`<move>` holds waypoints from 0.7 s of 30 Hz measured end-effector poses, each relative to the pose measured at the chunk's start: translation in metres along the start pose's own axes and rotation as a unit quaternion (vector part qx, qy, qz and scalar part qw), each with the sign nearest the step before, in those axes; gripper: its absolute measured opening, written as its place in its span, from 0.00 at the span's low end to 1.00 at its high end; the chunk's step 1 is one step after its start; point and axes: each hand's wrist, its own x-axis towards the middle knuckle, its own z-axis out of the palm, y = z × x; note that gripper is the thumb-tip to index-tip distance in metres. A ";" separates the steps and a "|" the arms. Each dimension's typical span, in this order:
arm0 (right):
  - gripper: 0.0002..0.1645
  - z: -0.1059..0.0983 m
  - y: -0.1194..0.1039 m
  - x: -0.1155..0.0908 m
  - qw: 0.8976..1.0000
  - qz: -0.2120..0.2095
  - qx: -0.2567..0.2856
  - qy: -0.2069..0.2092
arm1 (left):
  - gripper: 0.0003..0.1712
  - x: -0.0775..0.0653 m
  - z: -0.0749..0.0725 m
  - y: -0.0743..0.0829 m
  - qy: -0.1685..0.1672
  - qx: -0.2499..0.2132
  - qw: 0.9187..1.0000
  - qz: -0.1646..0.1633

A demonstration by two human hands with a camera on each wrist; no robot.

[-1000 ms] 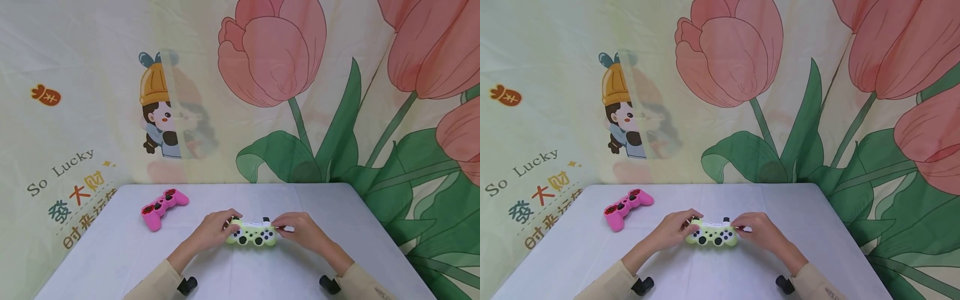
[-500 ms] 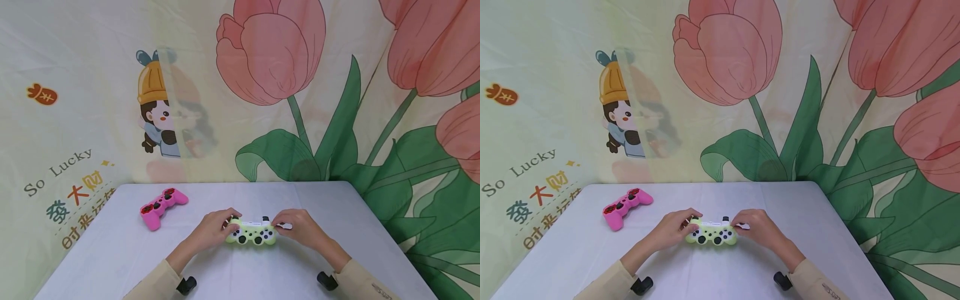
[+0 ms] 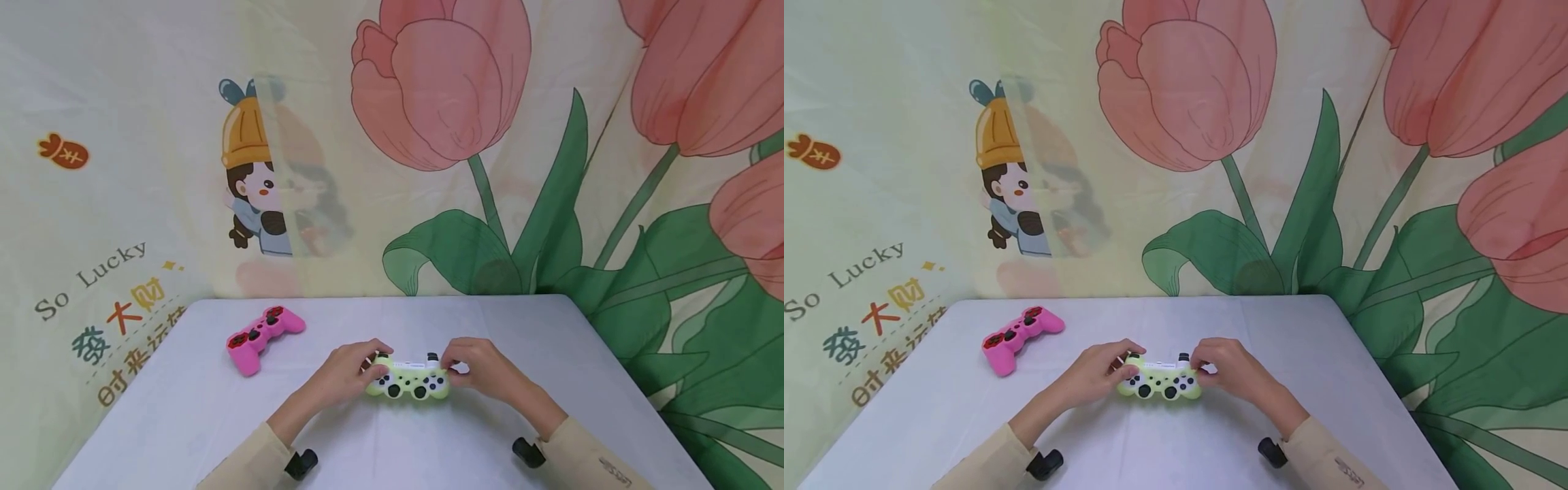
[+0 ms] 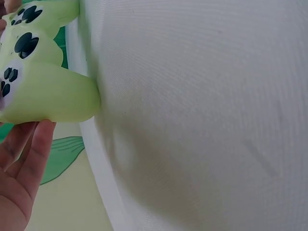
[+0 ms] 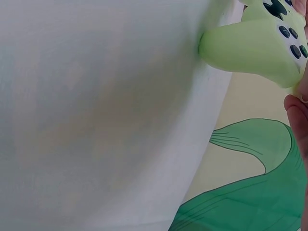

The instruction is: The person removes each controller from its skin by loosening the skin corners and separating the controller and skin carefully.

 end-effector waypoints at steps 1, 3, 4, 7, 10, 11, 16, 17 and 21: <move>0.17 0.000 0.000 0.000 1.000 0.002 0.002 -0.001 | 0.18 0.000 0.000 0.000 0.000 0.000 1.000 -0.001; 0.17 -0.001 -0.001 -0.001 1.000 0.007 0.004 -0.006 | 0.18 0.000 -0.001 0.000 -0.002 -0.002 1.000 -0.002; 0.17 -0.001 -0.002 -0.002 1.000 0.009 0.003 -0.009 | 0.18 0.000 -0.002 0.001 -0.003 -0.003 1.000 -0.002; 0.17 -0.002 -0.002 -0.003 1.000 0.012 -0.002 -0.017 | 0.19 0.000 -0.002 0.002 -0.007 -0.007 1.000 -0.003; 0.17 -0.002 -0.002 -0.007 1.000 0.010 -0.007 -0.023 | 0.19 0.000 -0.002 0.003 -0.007 -0.006 1.000 -0.003; 0.17 -0.002 -0.002 -0.008 1.000 0.009 -0.006 -0.026 | 0.19 0.000 -0.002 0.003 -0.007 -0.004 1.000 -0.004; 0.15 0.002 0.001 -0.016 0.999 0.011 0.002 -0.042 | 0.19 0.001 -0.002 0.002 -0.006 0.000 1.000 -0.014; 0.15 0.003 0.002 -0.017 0.999 0.011 0.005 -0.044 | 0.19 0.001 -0.002 0.001 -0.006 0.000 1.000 -0.016; 0.15 0.007 0.003 -0.020 0.999 0.005 0.012 -0.044 | 0.20 0.002 -0.002 0.000 -0.009 -0.006 1.000 -0.025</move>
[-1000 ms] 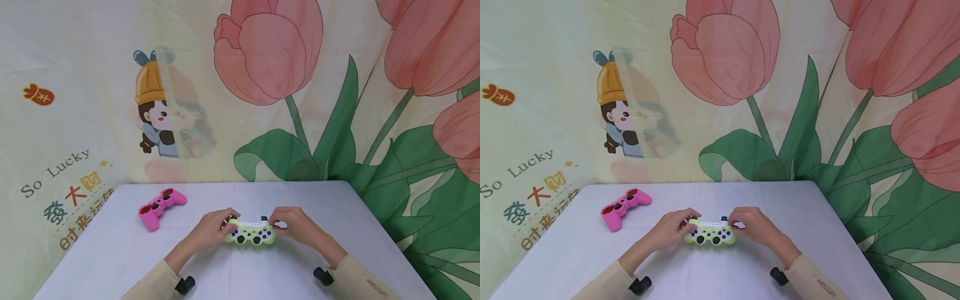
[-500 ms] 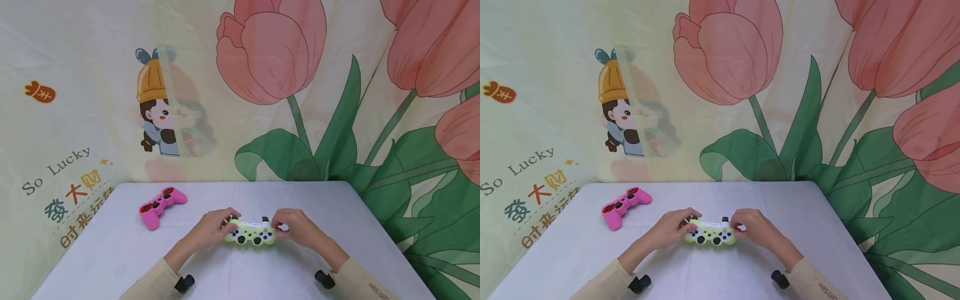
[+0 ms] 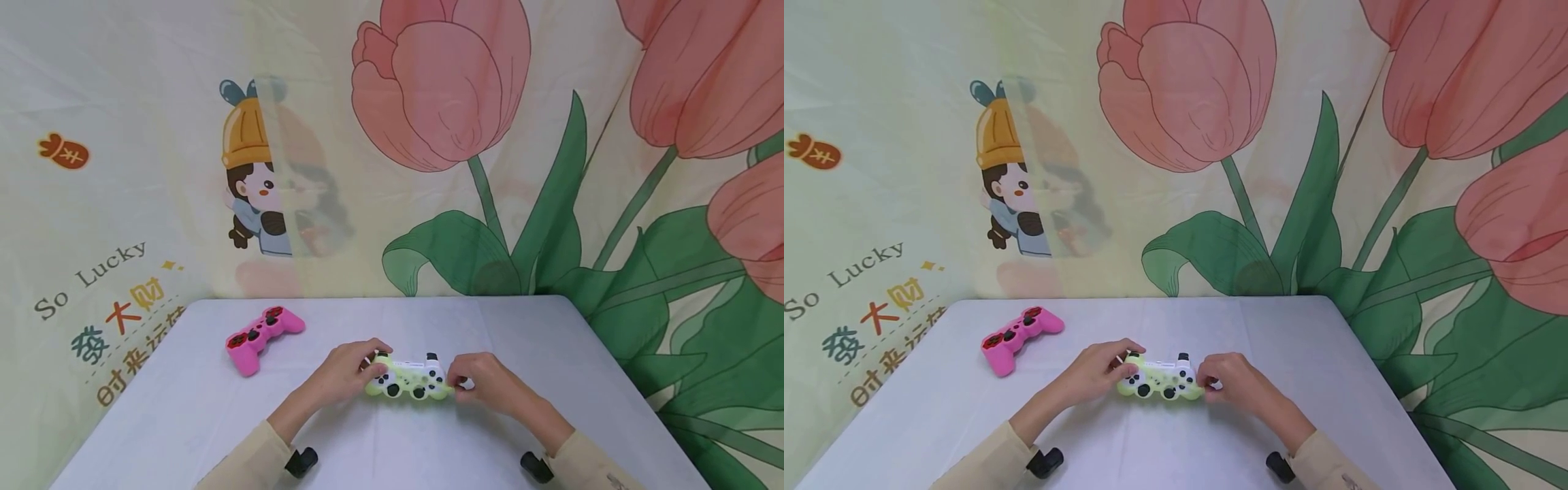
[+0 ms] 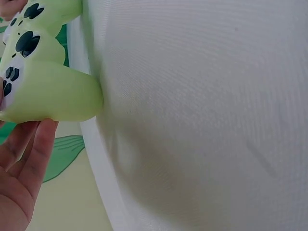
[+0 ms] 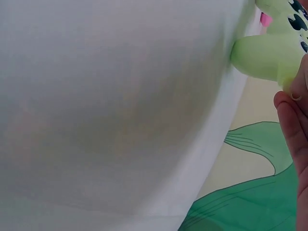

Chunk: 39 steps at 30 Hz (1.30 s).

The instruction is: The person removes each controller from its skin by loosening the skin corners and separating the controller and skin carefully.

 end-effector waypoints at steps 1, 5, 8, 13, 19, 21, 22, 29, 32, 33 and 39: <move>0.16 0.002 0.000 0.000 1.000 -0.005 -0.001 0.004 | 0.20 0.000 0.000 0.000 0.000 -0.002 1.000 -0.001; 0.17 0.008 0.000 -0.001 1.000 -0.020 -0.004 0.023 | 0.20 0.000 -0.002 -0.001 0.003 0.001 1.000 0.000; 0.17 0.010 -0.001 0.000 0.999 -0.017 -0.007 0.032 | 0.20 -0.001 -0.003 -0.002 0.008 0.003 1.000 0.005; 0.17 0.013 -0.001 -0.003 0.999 -0.005 0.006 0.040 | 0.21 -0.001 -0.003 -0.004 0.011 0.005 1.000 0.006; 0.16 0.016 -0.001 -0.013 0.996 0.025 0.053 0.072 | 0.21 -0.001 0.001 -0.004 0.013 0.022 1.000 0.014; 0.17 0.016 -0.001 -0.015 0.993 0.042 0.066 0.084 | 0.21 -0.001 0.001 -0.003 0.017 0.023 0.999 0.017; 0.18 0.016 -0.002 -0.016 0.992 0.051 0.072 0.088 | 0.21 -0.001 0.001 -0.002 0.020 0.023 0.999 0.018; 0.20 0.012 -0.006 -0.014 0.988 0.081 0.096 0.094 | 0.20 -0.002 0.001 0.002 0.023 0.025 0.999 0.021; 0.22 0.013 -0.010 -0.012 0.985 0.085 0.102 0.106 | 0.20 -0.003 0.002 0.002 0.023 0.022 0.999 0.019; 0.23 0.013 -0.012 -0.011 0.984 0.091 0.105 0.110 | 0.20 -0.003 0.002 0.003 0.024 0.022 0.999 0.018; 0.25 0.016 -0.025 -0.003 0.974 0.162 0.115 0.104 | 0.20 -0.003 0.004 0.003 0.023 0.022 0.999 0.015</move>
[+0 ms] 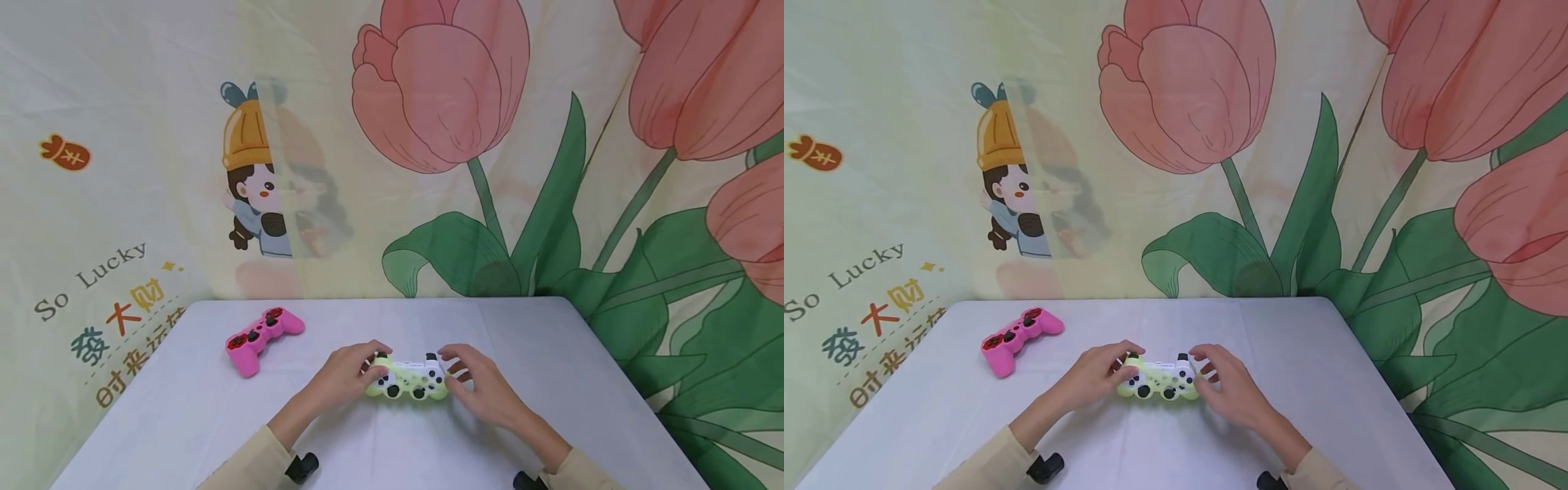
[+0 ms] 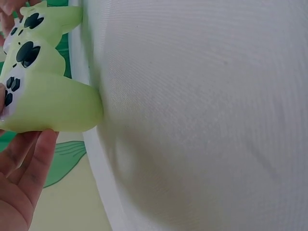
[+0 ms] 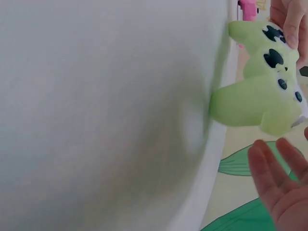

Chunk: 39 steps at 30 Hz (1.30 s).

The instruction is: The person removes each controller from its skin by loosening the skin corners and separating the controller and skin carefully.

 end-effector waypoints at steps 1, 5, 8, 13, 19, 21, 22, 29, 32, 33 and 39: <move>0.25 0.001 -0.002 0.001 1.000 0.012 -0.001 -0.003 | 0.20 0.000 0.000 0.000 0.000 0.001 1.000 0.000; 0.28 0.006 -0.010 0.003 0.999 0.048 0.009 -0.025 | 0.19 -0.001 0.000 0.001 0.003 0.000 1.000 -0.001; 0.28 0.010 -0.013 0.005 0.997 0.070 0.023 -0.038 | 0.20 -0.002 0.001 0.002 0.009 0.002 1.000 0.003; 0.27 0.016 -0.017 0.007 0.994 0.096 0.039 -0.044 | 0.20 -0.004 0.002 0.003 0.023 0.009 1.000 0.019; 0.21 0.022 -0.020 0.009 0.990 0.118 0.064 -0.035 | 0.19 -0.007 0.001 0.005 0.028 0.005 0.999 0.019; 0.20 0.024 -0.021 0.010 0.989 0.126 0.072 -0.030 | 0.19 -0.007 0.001 0.005 0.029 0.003 0.999 0.018; 0.19 0.025 -0.022 0.010 0.988 0.128 0.075 -0.029 | 0.19 -0.008 0.002 0.006 0.029 0.003 0.999 0.019; 0.12 0.028 -0.021 0.010 0.990 0.114 0.080 -0.022 | 0.19 -0.011 0.000 0.004 0.024 -0.013 0.999 0.025; 0.10 0.027 -0.020 0.009 0.992 0.098 0.075 -0.023 | 0.18 -0.012 -0.002 0.002 0.009 -0.030 0.999 0.033; 0.10 0.027 -0.019 0.008 0.993 0.094 0.073 -0.023 | 0.18 -0.013 -0.003 0.002 0.004 -0.034 0.999 0.036; 0.09 0.023 -0.015 0.007 0.994 0.074 0.069 -0.029 | 0.21 -0.012 -0.009 0.002 -0.024 -0.037 0.998 0.050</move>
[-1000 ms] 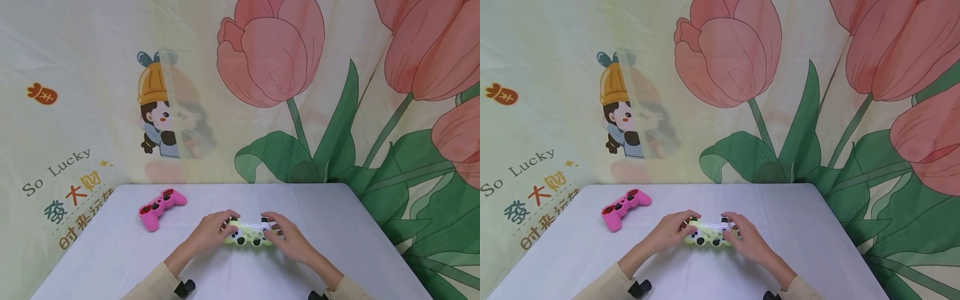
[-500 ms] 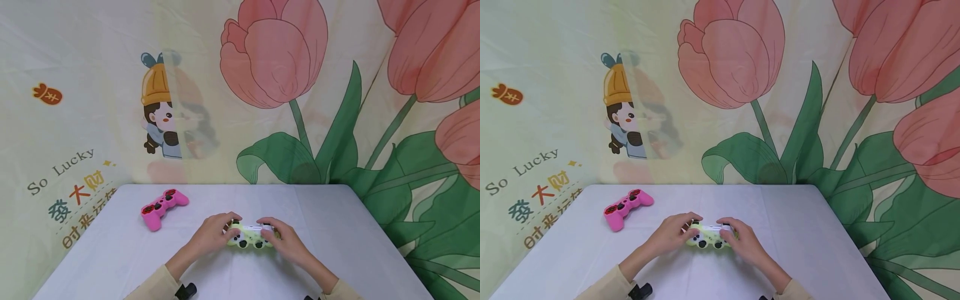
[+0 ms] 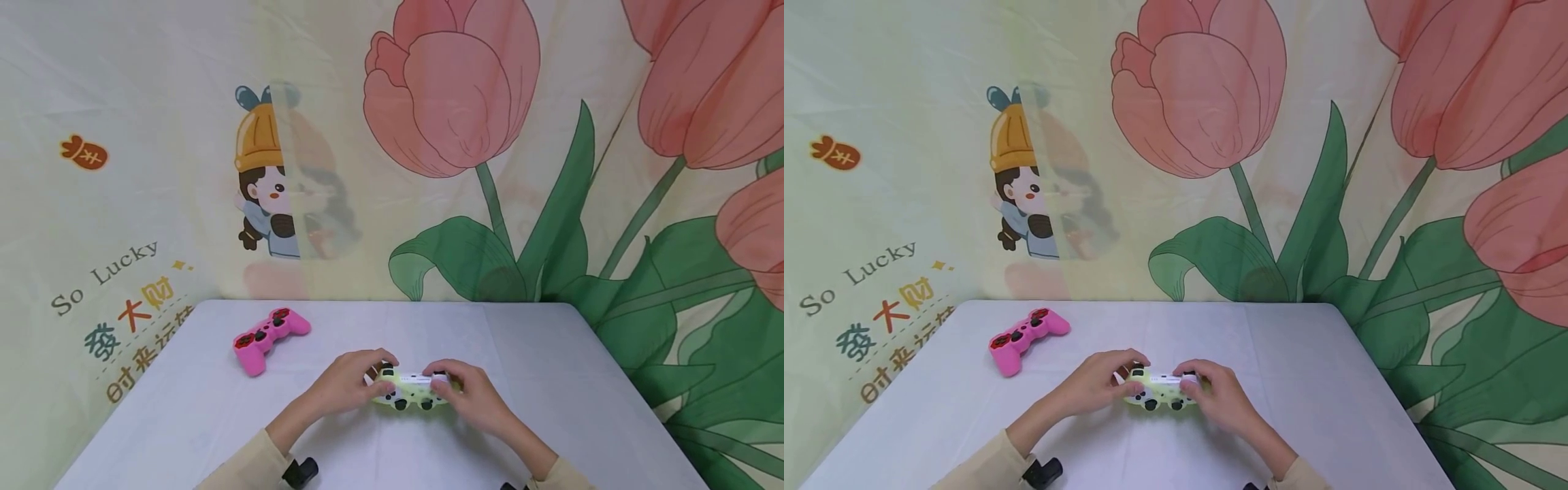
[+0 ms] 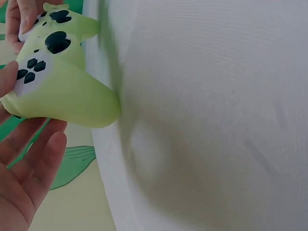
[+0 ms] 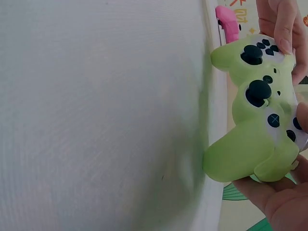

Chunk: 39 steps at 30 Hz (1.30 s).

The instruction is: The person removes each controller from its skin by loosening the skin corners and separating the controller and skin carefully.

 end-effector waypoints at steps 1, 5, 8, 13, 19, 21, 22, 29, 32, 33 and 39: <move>0.09 -0.001 0.000 0.000 1.000 -0.002 0.003 -0.003 | 0.22 0.001 -0.001 0.000 -0.005 0.000 1.000 0.001; 0.08 -0.004 0.002 0.000 1.000 -0.012 0.016 -0.017 | 0.22 0.004 -0.003 0.000 -0.031 -0.016 0.999 0.015; 0.08 -0.007 0.003 -0.001 0.999 -0.023 0.022 -0.026 | 0.19 0.008 -0.005 0.000 -0.057 -0.050 0.997 0.031; 0.09 -0.011 0.006 0.000 0.998 -0.044 0.020 -0.041 | 0.17 0.017 -0.008 -0.002 -0.103 -0.095 0.989 0.054; 0.10 -0.015 0.011 0.001 0.997 -0.051 0.027 -0.057 | 0.22 0.025 -0.009 -0.007 -0.152 -0.109 0.979 0.079; 0.10 -0.016 0.012 0.001 0.996 -0.047 0.031 -0.064 | 0.21 0.025 -0.009 -0.009 -0.164 -0.112 0.977 0.078; 0.10 -0.016 0.012 0.001 0.996 -0.043 0.032 -0.067 | 0.21 0.025 -0.008 -0.010 -0.167 -0.113 0.976 0.079; 0.10 -0.016 0.013 0.001 0.996 -0.037 0.037 -0.078 | 0.19 0.021 -0.008 -0.013 -0.153 -0.088 0.982 0.066; 0.10 -0.016 0.014 0.000 0.995 -0.043 0.038 -0.079 | 0.18 0.021 -0.009 -0.013 -0.146 -0.062 0.986 0.052; 0.10 -0.016 0.015 0.000 0.995 -0.045 0.039 -0.080 | 0.17 0.021 -0.010 -0.013 -0.146 -0.055 0.987 0.048; 0.09 -0.017 0.018 -0.002 0.994 -0.063 0.034 -0.086 | 0.14 0.025 -0.012 -0.012 -0.154 -0.041 0.986 0.051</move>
